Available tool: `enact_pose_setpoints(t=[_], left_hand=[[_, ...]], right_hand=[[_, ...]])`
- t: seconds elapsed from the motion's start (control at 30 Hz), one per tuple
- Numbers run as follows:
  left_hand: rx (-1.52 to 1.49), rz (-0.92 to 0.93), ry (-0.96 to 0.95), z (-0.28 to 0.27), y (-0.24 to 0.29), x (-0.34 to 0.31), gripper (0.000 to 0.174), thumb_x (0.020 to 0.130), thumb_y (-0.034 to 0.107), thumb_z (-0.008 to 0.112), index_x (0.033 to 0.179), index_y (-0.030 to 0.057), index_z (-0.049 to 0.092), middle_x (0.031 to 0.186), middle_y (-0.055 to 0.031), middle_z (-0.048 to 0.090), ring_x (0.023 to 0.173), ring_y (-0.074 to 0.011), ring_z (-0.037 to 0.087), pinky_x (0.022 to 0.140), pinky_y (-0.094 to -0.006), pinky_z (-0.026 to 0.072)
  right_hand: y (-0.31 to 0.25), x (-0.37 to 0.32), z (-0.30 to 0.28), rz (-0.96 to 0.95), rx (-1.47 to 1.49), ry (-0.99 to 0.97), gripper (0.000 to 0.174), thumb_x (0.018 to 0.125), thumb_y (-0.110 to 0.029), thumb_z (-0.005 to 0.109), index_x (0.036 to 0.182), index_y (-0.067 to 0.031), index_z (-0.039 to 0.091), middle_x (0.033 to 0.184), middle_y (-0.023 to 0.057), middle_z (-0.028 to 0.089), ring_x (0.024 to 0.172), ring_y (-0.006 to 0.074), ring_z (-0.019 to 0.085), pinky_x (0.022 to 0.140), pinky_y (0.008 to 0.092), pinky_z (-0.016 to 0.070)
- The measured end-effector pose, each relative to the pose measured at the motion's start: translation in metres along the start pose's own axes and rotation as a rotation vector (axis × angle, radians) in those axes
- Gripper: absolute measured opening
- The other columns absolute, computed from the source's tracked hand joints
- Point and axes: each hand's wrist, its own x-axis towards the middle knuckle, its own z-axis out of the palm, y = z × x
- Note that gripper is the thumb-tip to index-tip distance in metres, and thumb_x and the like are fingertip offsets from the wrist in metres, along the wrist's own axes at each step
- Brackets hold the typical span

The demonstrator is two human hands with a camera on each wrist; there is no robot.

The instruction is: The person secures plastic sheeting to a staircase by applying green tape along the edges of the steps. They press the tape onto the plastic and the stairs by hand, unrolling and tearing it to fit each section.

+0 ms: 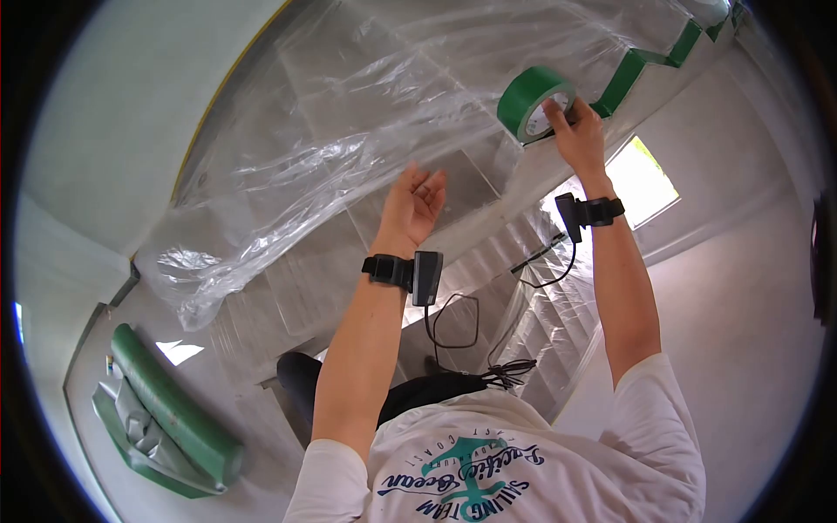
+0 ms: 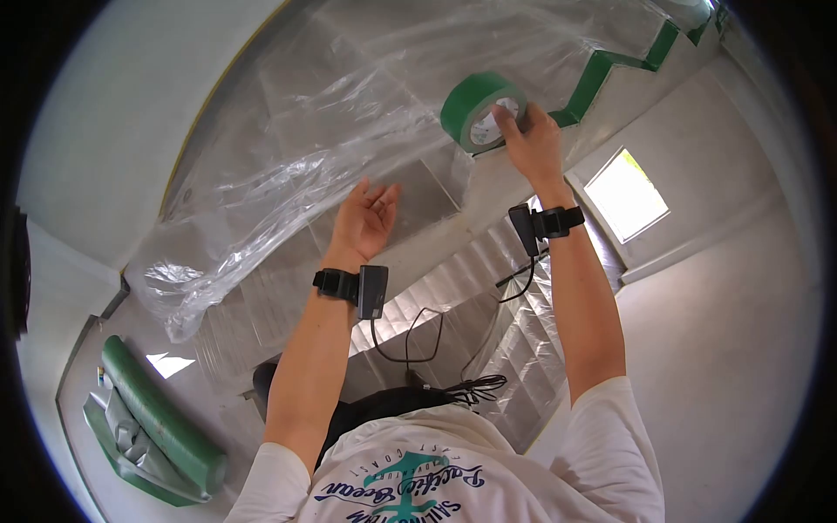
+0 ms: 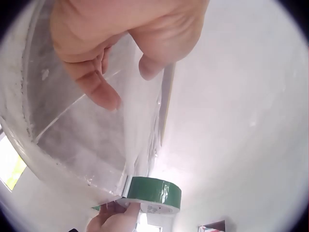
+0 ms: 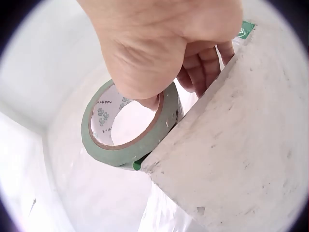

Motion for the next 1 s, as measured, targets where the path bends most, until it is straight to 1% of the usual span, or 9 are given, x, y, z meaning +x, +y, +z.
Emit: enact_pose_setpoints(t=[0.07, 0.2, 0.27, 0.4, 0.47, 0.7, 0.87, 0.9, 1.0], left_hand=[[-0.089, 0.008, -0.063, 0.000, 0.002, 0.006, 0.050, 0.095, 0.036, 0.066, 0.121, -0.0006, 0.043, 0.108, -0.0162, 0.064, 0.084, -0.0174, 0.068, 0.068, -0.0249, 0.0601], [-0.117, 0.018, -0.027, 0.000, 0.006, 0.010, 0.044, 0.096, 0.035, 0.065, 0.116, 0.0006, 0.047, 0.104, -0.0146, 0.065, 0.082, -0.0160, 0.067, 0.065, -0.0245, 0.0598], [-0.169, 0.018, -0.070, -0.003, 0.009, 0.013, 0.037, 0.096, 0.034, 0.065, 0.110, 0.0029, 0.051, 0.096, -0.0110, 0.066, 0.076, -0.0136, 0.066, 0.063, -0.0240, 0.0595], [-0.198, 0.064, -0.018, -0.004, 0.011, 0.012, 0.030, 0.095, 0.031, 0.067, 0.104, 0.0052, 0.053, 0.088, -0.0073, 0.065, 0.071, -0.0117, 0.065, 0.061, -0.0224, 0.0587], [-0.266, 0.125, 0.075, -0.005, 0.011, 0.011, 0.022, 0.096, 0.025, 0.067, 0.101, 0.0060, 0.056, 0.084, -0.0046, 0.064, 0.069, -0.0108, 0.064, 0.059, -0.0207, 0.0580], [-0.247, 0.133, 0.036, -0.017, 0.007, 0.009, 0.014, 0.097, 0.019, 0.064, 0.097, 0.0047, 0.064, 0.084, -0.0033, 0.065, 0.070, -0.0098, 0.065, 0.059, -0.0205, 0.0585], [-0.114, 0.155, 0.133, -0.020, -0.014, -0.002, 0.013, 0.097, 0.016, 0.063, 0.099, 0.0023, 0.063, 0.088, -0.0060, 0.066, 0.073, -0.0147, 0.067, 0.062, -0.0261, 0.0602], [-0.114, 0.171, 0.141, -0.017, -0.018, -0.004, 0.013, 0.097, 0.016, 0.063, 0.099, 0.0023, 0.063, 0.088, -0.0060, 0.066, 0.073, -0.0147, 0.067, 0.062, -0.0261, 0.0602], [-0.064, 0.072, 0.227, -0.002, -0.033, -0.011, 0.012, 0.097, 0.013, 0.061, 0.102, 0.0014, 0.062, 0.088, -0.0083, 0.066, 0.074, -0.0185, 0.069, 0.063, -0.0302, 0.0609]], right_hand=[[0.000, 0.000, 0.000, 0.025, 0.066, 0.009, 0.043, 0.087, -0.037, 0.071, 0.093, 0.0051, 0.067, 0.078, 0.0193, 0.069, 0.072, 0.0323, 0.067, 0.067, 0.0383, 0.0498], [-0.018, -0.004, -0.005, 0.006, 0.098, 0.005, 0.043, 0.087, -0.036, 0.070, 0.104, 0.0035, 0.067, 0.084, 0.0192, 0.071, 0.077, 0.0306, 0.069, 0.071, 0.0365, 0.0509], [-0.025, -0.003, -0.007, 0.049, 0.010, -0.035, 0.043, 0.087, -0.034, 0.069, 0.111, 0.0018, 0.067, 0.088, 0.0187, 0.072, 0.080, 0.0287, 0.070, 0.073, 0.0353, 0.0513], [-0.020, -0.001, -0.006, -0.024, 0.024, -0.004, 0.040, 0.087, -0.032, 0.069, 0.108, 0.0022, 0.067, 0.087, 0.0182, 0.072, 0.078, 0.0272, 0.070, 0.072, 0.0356, 0.0510], [-0.025, -0.003, -0.008, 0.042, 0.038, -0.037, 0.040, 0.088, -0.033, 0.068, 0.106, 0.0022, 0.068, 0.086, 0.0181, 0.072, 0.078, 0.0278, 0.069, 0.072, 0.0359, 0.0506], [-0.022, -0.002, -0.004, 0.049, 0.008, -0.017, 0.038, 0.090, -0.034, 0.066, 0.102, 0.0022, 0.069, 0.084, 0.0185, 0.071, 0.077, 0.0293, 0.068, 0.072, 0.0366, 0.0498], [-0.010, -0.002, 0.001, -0.015, -0.073, 0.036, 0.041, 0.091, -0.037, 0.065, 0.103, 0.0019, 0.068, 0.084, 0.0199, 0.071, 0.077, 0.0330, 0.068, 0.072, 0.0384, 0.0497], [-0.012, -0.002, -0.002, 0.081, -0.171, 0.000, 0.040, 0.090, -0.036, 0.066, 0.103, 0.0021, 0.068, 0.084, 0.0200, 0.071, 0.078, 0.0338, 0.068, 0.072, 0.0390, 0.0497], [0.003, 0.000, 0.007, 0.033, -0.083, 0.041, 0.040, 0.090, -0.036, 0.067, 0.102, 0.0025, 0.068, 0.083, 0.0201, 0.070, 0.079, 0.0345, 0.068, 0.072, 0.0393, 0.0498]])
